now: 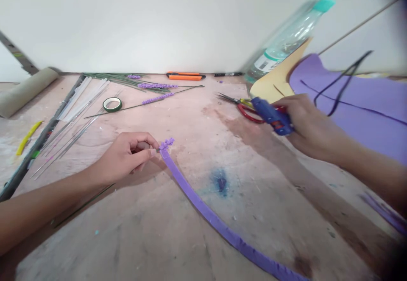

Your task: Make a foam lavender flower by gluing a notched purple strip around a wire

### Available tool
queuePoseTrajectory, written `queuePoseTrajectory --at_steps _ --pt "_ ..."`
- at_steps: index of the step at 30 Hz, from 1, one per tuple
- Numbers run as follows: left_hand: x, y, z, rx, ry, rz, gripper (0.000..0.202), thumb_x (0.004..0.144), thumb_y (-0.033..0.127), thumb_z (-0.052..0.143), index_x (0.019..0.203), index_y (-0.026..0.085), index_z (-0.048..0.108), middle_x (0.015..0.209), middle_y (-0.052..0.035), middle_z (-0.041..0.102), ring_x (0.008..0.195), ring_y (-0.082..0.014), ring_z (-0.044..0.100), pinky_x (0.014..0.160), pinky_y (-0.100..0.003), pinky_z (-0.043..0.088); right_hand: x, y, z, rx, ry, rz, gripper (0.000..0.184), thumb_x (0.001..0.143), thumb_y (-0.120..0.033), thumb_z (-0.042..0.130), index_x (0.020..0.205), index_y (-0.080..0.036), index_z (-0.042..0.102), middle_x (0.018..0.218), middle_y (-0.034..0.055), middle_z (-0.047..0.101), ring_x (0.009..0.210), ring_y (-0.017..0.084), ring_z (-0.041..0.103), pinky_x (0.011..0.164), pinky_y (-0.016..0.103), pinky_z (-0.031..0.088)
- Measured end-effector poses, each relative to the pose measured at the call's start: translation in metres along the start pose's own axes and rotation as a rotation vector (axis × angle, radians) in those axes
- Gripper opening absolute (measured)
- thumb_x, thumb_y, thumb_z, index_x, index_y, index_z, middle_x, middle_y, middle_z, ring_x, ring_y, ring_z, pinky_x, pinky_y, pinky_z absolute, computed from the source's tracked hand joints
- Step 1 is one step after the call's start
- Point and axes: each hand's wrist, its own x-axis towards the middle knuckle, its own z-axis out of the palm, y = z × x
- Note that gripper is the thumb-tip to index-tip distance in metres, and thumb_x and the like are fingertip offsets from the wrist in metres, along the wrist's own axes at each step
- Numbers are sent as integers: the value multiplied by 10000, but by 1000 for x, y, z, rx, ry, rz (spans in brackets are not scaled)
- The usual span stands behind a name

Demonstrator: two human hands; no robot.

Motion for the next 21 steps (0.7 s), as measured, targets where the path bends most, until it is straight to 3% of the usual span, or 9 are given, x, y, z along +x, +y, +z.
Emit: queuePoseTrajectory --at_steps 4,7,9,11,12,15,18,21 --pt "0 -2 0 0 -8 9 126 845 240 591 870 140 664 442 91 484 387 -53 381 404 -151 311 -5 -13 -9 -22 -140 -143 390 903 -63 524 1291 -40 562 1316 266 568 1249 313 524 1061 424 421" --pt "-1 -2 0 -4 -14 17 120 844 232 593 866 138 663 441 94 479 388 -49 378 408 -149 304 -11 -43 -28 -66 2 -201 452 846 -86 574 1297 -100 585 1395 239 549 1305 389 490 1062 527 394" --pt "-1 -2 0 -11 -12 22 121 841 232 594 866 138 665 442 96 474 393 -51 382 410 -149 305 -12 -78 -36 145 66 -253 301 946 -197 527 1233 -195 619 1288 168 639 1201 323 587 958 476 469" --pt "-1 -1 0 -12 -9 32 124 843 232 591 867 137 668 442 97 470 393 -51 379 410 -150 300 -9 -118 -37 491 -98 -277 239 1010 -290 460 1165 -223 630 1136 121 693 894 221 666 748 375 518" --pt "-1 -1 0 -11 -8 37 126 845 232 590 867 136 669 440 97 468 391 -50 377 409 -150 293 -6 -137 -35 601 -235 -264 263 1012 -340 477 1196 -226 626 1102 106 702 845 211 663 702 359 512" --pt "0 -1 1 -2 -15 45 132 847 227 585 869 128 670 439 98 465 390 -49 375 411 -152 285 8 -178 -28 818 -406 -302 267 993 -302 508 1212 -226 640 1175 75 695 1011 212 650 843 337 495" --pt "1 0 1 0 -18 42 141 841 228 581 876 124 668 446 98 465 394 -52 375 415 -157 302 19 -194 -26 949 -499 -287 248 981 -247 501 1174 -195 648 1030 47 703 885 171 633 760 286 466" --pt "0 0 0 4 -17 40 138 842 222 580 883 128 672 450 97 472 395 -51 375 415 -156 300 25 -193 -26 932 -611 -251 174 971 -267 505 950 -183 657 727 -19 581 647 128 500 593 260 360"
